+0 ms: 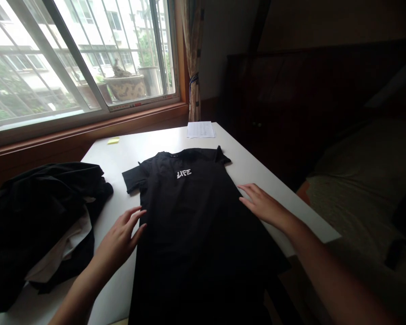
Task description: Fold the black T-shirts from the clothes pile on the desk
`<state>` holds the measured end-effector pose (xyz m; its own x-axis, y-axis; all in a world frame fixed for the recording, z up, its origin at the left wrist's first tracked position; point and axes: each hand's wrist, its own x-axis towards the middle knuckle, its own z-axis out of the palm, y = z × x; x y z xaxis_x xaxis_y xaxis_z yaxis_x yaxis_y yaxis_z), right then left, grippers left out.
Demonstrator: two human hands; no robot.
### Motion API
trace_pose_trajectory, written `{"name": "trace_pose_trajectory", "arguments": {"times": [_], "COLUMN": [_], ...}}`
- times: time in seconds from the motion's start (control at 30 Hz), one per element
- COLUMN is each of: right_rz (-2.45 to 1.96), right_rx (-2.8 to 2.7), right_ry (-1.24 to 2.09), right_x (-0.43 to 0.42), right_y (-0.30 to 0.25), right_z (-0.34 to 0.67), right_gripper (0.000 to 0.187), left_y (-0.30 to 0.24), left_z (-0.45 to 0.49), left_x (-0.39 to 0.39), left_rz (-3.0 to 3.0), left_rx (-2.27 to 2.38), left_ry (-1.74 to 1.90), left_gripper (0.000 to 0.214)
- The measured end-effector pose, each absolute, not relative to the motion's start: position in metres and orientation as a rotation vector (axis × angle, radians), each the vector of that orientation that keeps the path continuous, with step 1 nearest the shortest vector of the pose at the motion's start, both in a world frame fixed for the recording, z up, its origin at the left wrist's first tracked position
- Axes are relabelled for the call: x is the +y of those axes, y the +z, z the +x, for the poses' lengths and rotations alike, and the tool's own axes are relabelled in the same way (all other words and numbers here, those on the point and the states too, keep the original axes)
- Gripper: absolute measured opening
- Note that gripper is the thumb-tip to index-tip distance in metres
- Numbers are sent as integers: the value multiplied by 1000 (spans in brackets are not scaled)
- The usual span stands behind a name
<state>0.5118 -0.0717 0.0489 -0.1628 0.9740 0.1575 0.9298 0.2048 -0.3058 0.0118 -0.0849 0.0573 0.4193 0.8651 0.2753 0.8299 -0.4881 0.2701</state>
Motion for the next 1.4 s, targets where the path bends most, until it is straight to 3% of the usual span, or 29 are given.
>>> {"name": "trace_pose_trajectory", "arguments": {"times": [0.23, 0.37, 0.63, 1.23, 1.4], "right_rz": [-1749, -1806, -1789, -1798, -1804], "right_rx": [-2257, -2243, -2258, -2342, -2332], "right_ry": [15, 30, 4, 22, 13], "right_x": [5, 24, 14, -45, -34], "right_y": [14, -2, -9, 10, 32], "right_z": [461, 462, 466, 421, 427], "right_gripper": [59, 60, 60, 61, 55], "left_y": [26, 14, 12, 45, 60], "left_z": [49, 59, 37, -23, -26], "left_x": [28, 53, 37, -38, -22], "left_rz": [2600, 2481, 2458, 2439, 2541], "left_rx": [1867, 2145, 2347, 2361, 2323], "left_ry": [289, 208, 331, -292, -172], "left_gripper": [57, 54, 38, 36, 28]}}
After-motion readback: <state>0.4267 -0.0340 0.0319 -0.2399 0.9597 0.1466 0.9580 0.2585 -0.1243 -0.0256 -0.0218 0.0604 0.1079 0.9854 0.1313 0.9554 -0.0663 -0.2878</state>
